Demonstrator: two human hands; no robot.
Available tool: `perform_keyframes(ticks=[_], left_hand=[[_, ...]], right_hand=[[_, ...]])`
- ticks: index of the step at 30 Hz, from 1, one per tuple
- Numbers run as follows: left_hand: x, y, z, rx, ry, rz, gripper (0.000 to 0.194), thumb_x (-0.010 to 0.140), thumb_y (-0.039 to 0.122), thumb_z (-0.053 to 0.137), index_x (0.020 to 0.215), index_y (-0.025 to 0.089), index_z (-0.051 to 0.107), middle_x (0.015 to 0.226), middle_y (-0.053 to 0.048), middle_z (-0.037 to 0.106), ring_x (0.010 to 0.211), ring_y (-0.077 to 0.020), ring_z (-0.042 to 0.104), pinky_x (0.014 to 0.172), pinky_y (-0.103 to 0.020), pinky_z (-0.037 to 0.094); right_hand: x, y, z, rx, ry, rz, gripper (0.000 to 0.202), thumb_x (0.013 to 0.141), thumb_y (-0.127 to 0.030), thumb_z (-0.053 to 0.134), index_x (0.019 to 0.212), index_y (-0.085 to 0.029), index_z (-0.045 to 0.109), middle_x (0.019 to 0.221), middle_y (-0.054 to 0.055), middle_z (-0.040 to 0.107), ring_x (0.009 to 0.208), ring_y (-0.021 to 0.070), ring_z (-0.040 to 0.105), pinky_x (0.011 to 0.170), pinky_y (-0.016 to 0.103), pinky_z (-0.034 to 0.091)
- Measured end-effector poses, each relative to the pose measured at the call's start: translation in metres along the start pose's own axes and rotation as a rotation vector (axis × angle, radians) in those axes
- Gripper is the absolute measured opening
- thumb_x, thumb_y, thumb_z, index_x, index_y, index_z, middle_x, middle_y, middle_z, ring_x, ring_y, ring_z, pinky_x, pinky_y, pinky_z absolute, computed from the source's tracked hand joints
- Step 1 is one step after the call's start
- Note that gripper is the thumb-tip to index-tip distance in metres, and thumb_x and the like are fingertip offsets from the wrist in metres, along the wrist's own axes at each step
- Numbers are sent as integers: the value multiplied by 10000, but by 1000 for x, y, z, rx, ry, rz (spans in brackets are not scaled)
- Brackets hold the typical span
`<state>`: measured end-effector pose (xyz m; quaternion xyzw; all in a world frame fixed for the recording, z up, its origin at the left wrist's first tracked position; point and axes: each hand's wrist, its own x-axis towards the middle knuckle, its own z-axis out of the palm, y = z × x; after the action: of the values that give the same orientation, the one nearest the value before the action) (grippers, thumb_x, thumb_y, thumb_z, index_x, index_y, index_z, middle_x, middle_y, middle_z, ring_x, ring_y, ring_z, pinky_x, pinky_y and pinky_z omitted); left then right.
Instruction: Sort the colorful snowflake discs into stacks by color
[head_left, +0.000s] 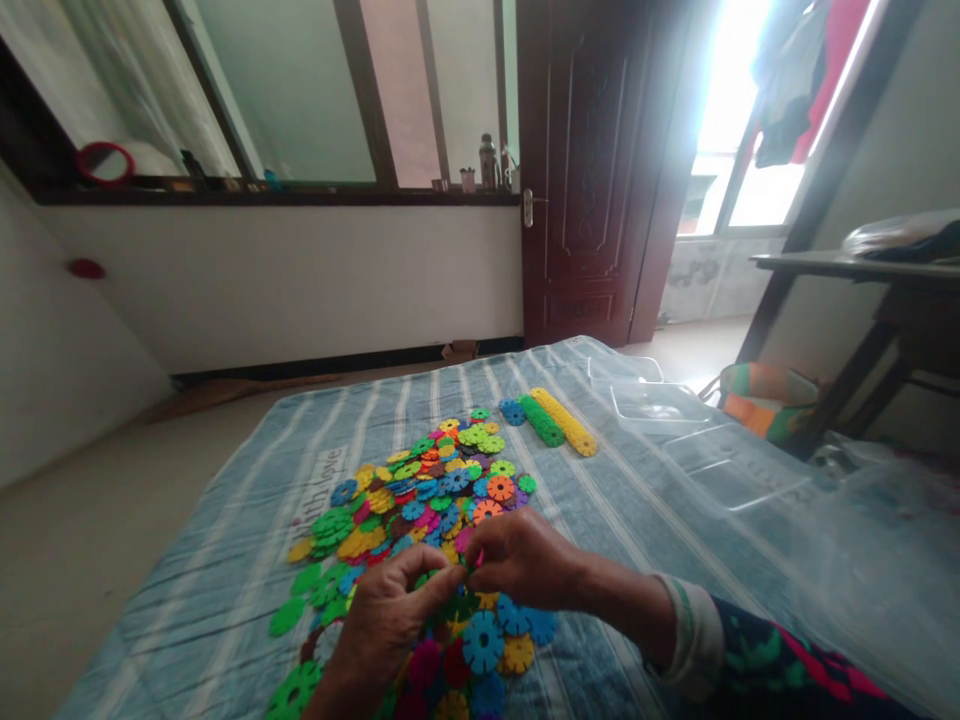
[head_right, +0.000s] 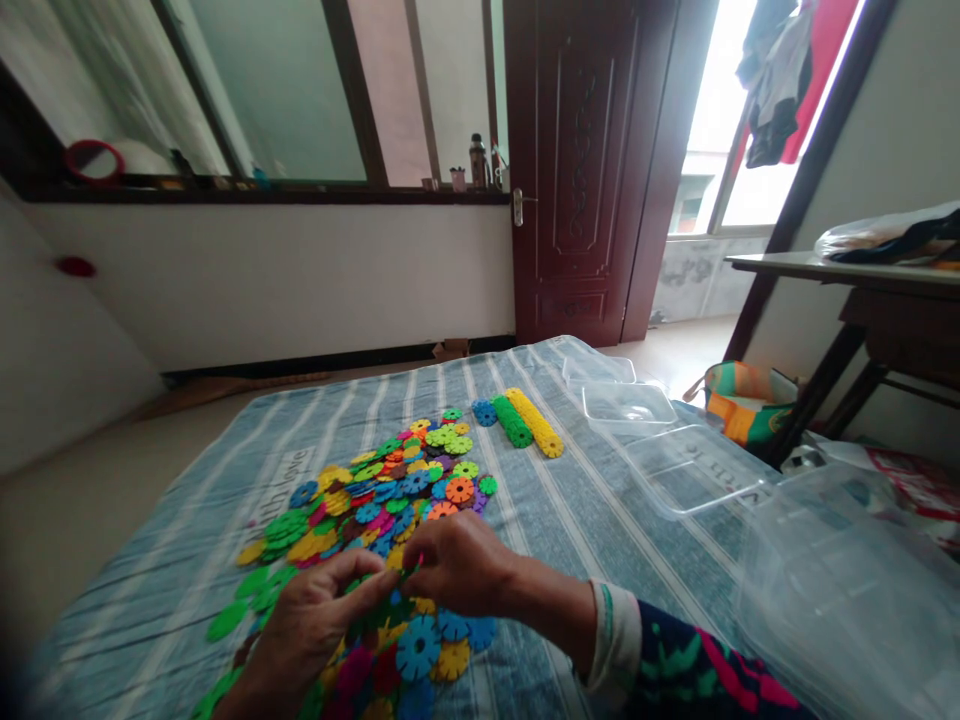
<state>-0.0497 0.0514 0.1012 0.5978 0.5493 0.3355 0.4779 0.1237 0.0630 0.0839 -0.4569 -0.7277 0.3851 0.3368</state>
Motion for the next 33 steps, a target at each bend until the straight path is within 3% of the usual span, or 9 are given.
perform_keyframes(ticks=[4, 6, 10, 13, 17, 23, 33], left_hand=[[-2, 0, 4, -45, 25, 11, 373, 602, 518, 709, 618, 163, 597, 491, 63, 496, 433, -76, 450, 433, -185, 371], [-2, -1, 4, -53, 21, 10, 383, 598, 530, 709, 623, 163, 604, 500, 57, 510, 435, -77, 450, 431, -185, 375], [2, -3, 0, 1, 30, 12, 423, 604, 580, 685, 628, 164, 610, 530, 38, 564, 426, -84, 470, 426, -192, 387], [4, -6, 0, 39, 52, 9, 444, 595, 606, 675, 643, 170, 611, 546, 35, 585, 418, -93, 490, 421, -199, 396], [3, -9, 4, 68, 59, -4, 418, 597, 584, 676, 642, 177, 597, 532, 52, 570, 401, -91, 500, 411, -192, 382], [0, -9, 7, 109, 76, -27, 376, 628, 550, 654, 663, 181, 590, 525, 57, 574, 385, -85, 501, 386, -177, 334], [1, -11, 6, 97, 65, -53, 401, 604, 580, 661, 625, 187, 582, 483, 62, 535, 374, -94, 508, 361, -175, 313]], right_hand=[[4, 6, -10, 194, -112, 46, 97, 656, -144, 692, 752, -139, 678, 569, -61, 523, 511, 55, 447, 479, 162, 319], [7, 6, -23, 157, -137, 5, 70, 661, -140, 679, 731, -137, 668, 589, -52, 552, 533, 63, 478, 504, 168, 345], [21, 13, -70, -230, 39, -110, 69, 692, -94, 615, 690, -145, 661, 653, -29, 605, 611, 75, 524, 576, 180, 352], [36, 30, -113, -628, 178, 19, 107, 736, -125, 573, 724, -155, 675, 672, 8, 627, 646, 108, 536, 585, 209, 327], [54, 56, -147, -950, 122, 184, 190, 764, -164, 519, 821, -181, 699, 811, 51, 678, 737, 157, 585, 577, 227, 313], [67, 68, -148, -1105, -15, 273, 267, 805, -166, 468, 927, -187, 705, 943, 91, 691, 816, 200, 629, 624, 236, 372], [71, 67, -146, -1132, 5, 291, 316, 798, -98, 469, 1026, -158, 678, 1021, 136, 679, 928, 225, 630, 744, 272, 410]])
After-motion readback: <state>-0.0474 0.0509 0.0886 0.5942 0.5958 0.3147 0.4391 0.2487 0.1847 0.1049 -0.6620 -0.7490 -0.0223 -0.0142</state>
